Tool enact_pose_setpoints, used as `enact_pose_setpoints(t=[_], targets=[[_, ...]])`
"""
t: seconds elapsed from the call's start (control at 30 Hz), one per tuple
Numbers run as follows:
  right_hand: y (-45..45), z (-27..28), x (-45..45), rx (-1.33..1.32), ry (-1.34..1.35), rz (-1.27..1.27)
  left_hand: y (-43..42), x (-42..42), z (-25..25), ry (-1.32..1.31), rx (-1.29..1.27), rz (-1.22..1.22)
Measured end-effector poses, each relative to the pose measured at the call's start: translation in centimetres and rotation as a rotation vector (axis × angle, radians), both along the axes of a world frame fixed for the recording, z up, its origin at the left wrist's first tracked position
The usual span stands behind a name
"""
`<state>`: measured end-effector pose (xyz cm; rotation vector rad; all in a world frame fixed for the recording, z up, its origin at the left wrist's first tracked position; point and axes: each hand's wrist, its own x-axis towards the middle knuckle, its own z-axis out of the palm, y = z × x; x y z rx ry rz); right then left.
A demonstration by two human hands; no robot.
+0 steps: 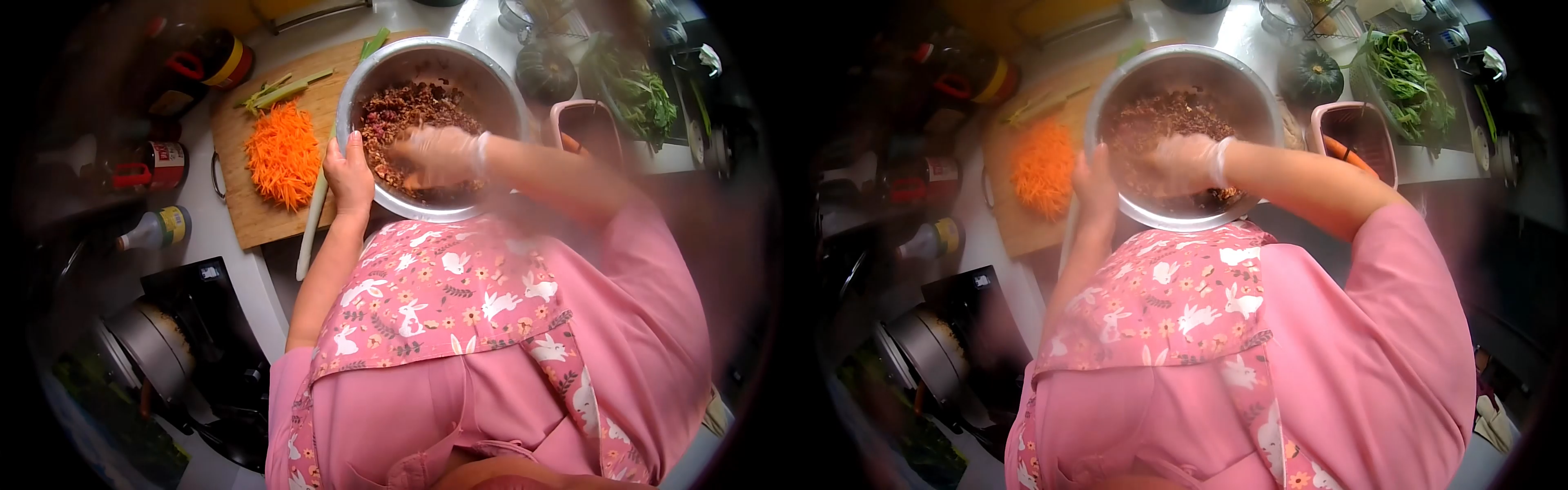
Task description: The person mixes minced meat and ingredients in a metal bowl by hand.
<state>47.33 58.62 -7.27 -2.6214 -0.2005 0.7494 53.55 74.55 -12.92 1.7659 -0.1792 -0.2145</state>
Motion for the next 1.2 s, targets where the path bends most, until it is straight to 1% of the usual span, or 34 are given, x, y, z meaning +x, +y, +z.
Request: enact_pose_setpoints(t=[0.07,0.1,0.13,0.2,0.23,0.27,0.33,0.37,0.4,0.47,0.53,0.57,0.6,0.73,0.77,0.8,0.87,0.9,1.0,1.07,1.13,1.17,1.2], targets=[[1.2,-2.5,-0.4,-0.06,-0.076,0.067,0.0,0.0,-0.2,0.026,-0.025,0.009],[1.3,-3.2,-0.4,-0.016,-0.088,0.013,0.1,0.1,-0.6,0.026,-0.025,0.009],[1.1,-3.6,-0.2,-0.017,-0.089,0.014,0.1,0.2,-1.0,0.065,-0.049,0.007],[0.9,-2.1,0.7,-0.122,0.053,-0.028,0.1,0.2,-0.9,0.105,-0.074,0.005],[0.2,-2.1,1.0,-0.161,0.026,0.01,0.1,0.1,-0.5,0.114,-0.052,0.003],[-0.1,-0.8,1.1,-0.17,0.046,-0.069,0.1,0.2,-0.3,0.121,-0.031,0.003],[-1.1,0.6,1.3,-0.172,-0.07,-0.099,0.2,0.3,-0.8,0.116,-0.039,0.01],[-1.4,1.2,1.4,-0.108,-0.152,-0.144,0.2,0.3,-1.1,0.112,-0.047,0.004],[-2.0,0.2,1.8,-0.099,-0.311,-0.079,0.2,0.3,-1.2,0.114,-0.045,0.006],[-1.7,-1.2,3.1,-0.062,-0.443,-0.034,0.3,0.3,-1.3,0.06,-0.028,0.0],[0.1,-2.5,3.8,-0.086,-0.323,-0.067,0.2,0.2,-1.3,0.036,-0.032,0.008],[0.6,-2.8,4.1,-0.084,-0.301,-0.038,0.1,0.2,-1.3,0.013,-0.039,0.014],[0.6,-2.7,4.0,-0.055,-0.229,-0.008,0.1,0.2,-1.2,0.012,-0.039,0.014],[0.1,-0.9,4.0,-0.162,0.076,-0.111,0.1,0.1,-0.1,0.056,0.0,0.004],[-0.5,-1.5,3.9,-0.136,-0.029,-0.108,0.1,0.1,0.1,0.074,0.012,0.0],[-0.7,-2.0,3.7,-0.135,-0.031,-0.101,0.1,0.1,0.0,0.073,0.012,0.007],[-0.9,-2.3,3.3,-0.026,-0.127,-0.083,0.0,0.0,-0.2,0.004,-0.038,0.021],[-0.7,-2.8,2.8,0.108,-0.335,0.01,0.0,0.0,-0.4,0.007,-0.037,0.022],[1.4,-3.1,1.8,0.021,-0.233,0.058,0.0,0.2,-0.8,-0.026,0.013,0.014],[1.4,-3.7,2.0,0.018,-0.25,0.055,0.0,0.1,-0.4,0.008,0.012,0.017],[1.0,-4.0,2.5,-0.121,-0.066,0.079,0.0,0.2,-0.1,0.024,0.026,0.009],[0.6,-3.8,2.7,-0.154,-0.088,0.096,0.1,0.1,0.0,0.044,0.042,0.004],[0.0,-2.5,2.6,-0.051,-0.034,-0.061,0.1,0.0,0.3,0.044,0.042,0.003]])
